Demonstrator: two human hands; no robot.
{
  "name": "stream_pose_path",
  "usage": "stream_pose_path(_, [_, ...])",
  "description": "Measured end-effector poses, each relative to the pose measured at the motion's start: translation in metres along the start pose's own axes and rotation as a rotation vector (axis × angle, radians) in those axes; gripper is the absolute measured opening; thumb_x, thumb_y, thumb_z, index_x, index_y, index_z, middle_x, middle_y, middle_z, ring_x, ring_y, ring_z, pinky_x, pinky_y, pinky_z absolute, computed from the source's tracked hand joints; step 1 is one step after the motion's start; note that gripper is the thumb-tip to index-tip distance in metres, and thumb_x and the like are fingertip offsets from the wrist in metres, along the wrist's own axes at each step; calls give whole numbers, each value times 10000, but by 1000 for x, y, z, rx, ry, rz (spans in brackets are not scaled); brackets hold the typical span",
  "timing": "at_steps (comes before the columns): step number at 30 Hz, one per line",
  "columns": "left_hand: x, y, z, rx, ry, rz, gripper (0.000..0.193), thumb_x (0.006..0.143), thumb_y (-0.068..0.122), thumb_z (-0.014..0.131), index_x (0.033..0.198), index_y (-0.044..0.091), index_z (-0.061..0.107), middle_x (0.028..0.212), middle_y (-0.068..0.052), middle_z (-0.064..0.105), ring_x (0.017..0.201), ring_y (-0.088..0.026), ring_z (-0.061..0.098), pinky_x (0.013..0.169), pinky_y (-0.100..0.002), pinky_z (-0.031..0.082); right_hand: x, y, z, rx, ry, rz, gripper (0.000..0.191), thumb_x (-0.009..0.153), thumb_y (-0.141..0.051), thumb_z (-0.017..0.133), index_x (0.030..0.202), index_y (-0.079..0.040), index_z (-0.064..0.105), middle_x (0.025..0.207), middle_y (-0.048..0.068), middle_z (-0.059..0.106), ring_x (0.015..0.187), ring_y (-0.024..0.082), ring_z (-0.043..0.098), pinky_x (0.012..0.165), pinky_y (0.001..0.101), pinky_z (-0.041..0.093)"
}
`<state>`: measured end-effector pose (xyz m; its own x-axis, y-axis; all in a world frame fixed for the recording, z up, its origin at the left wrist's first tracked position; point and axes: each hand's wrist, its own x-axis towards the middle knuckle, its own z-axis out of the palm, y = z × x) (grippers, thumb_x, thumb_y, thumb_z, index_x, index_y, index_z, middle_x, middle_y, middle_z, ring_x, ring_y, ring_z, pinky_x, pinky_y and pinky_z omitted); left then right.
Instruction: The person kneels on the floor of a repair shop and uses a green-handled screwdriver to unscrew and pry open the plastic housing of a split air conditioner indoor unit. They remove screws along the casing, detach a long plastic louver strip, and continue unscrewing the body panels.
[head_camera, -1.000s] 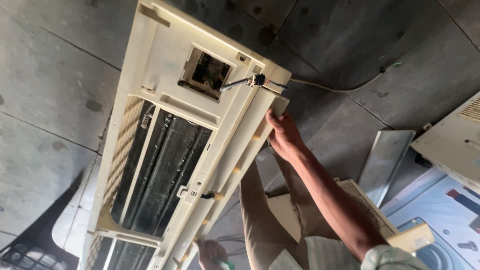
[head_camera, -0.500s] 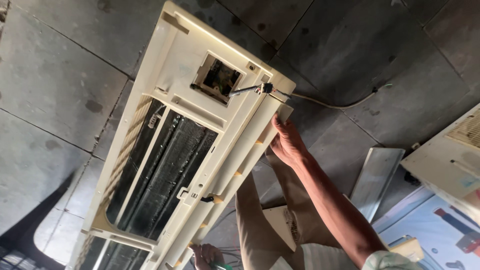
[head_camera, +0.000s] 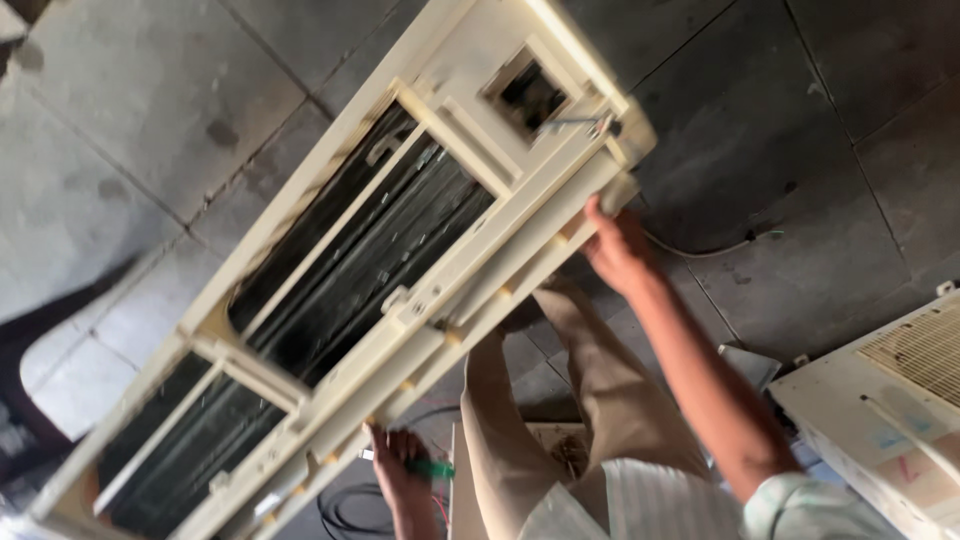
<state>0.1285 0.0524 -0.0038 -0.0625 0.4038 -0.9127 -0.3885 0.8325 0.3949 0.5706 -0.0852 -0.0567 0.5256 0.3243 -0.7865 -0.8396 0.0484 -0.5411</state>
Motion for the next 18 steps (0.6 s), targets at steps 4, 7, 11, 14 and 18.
stream_pose_path(4, [-5, -7, 7, -25, 24, 20, 587, 1025, 481, 593, 624, 180, 288, 550, 25, 226, 485, -111, 274, 450, -282, 236, -10, -17, 14, -32, -190, -107, 518, 972, -348, 685, 1383, -73, 532, 1305, 54, 645, 1190, 179, 649, 972, 362, 582])
stream_pose_path(7, [7, -13, -2, -32, -16, 6, 615, 967, 525, 618, 570, 213, 267, 501, 36, 195, 432, -121, 238, 398, -309, 195, -28, 4, 31, -103, -226, -167, 442, 1014, -255, 673, 1392, -86, 522, 1301, 47, 631, 1167, 172, 643, 912, 348, 572])
stream_pose_path(11, [24, -22, -20, -55, -86, 125, 595, 982, 456, 665, 591, 203, 295, 510, 35, 248, 438, -123, 261, 415, -312, 204, -72, 71, 63, -175, -265, -108, 391, 1017, -217, 673, 1358, -93, 530, 1270, 52, 639, 1125, 177, 656, 885, 356, 587])
stream_pose_path(14, [30, -20, -29, 26, 4, 138, 485, 965, 397, 714, 630, 180, 439, 545, 48, 371, 454, -88, 341, 422, -284, 236, -107, 133, 90, -225, -315, -63, 376, 978, -254, 675, 1297, -94, 559, 1211, 57, 668, 1068, 199, 688, 834, 391, 606])
stream_pose_path(18, [27, -10, -38, 20, -2, 20, 322, 919, 320, 741, 741, 79, 624, 582, -11, 527, 464, -131, 471, 428, -296, 350, -140, 206, 113, -231, -340, 45, 367, 1019, -311, 680, 1290, -90, 571, 1115, 80, 675, 982, 231, 683, 818, 423, 599])
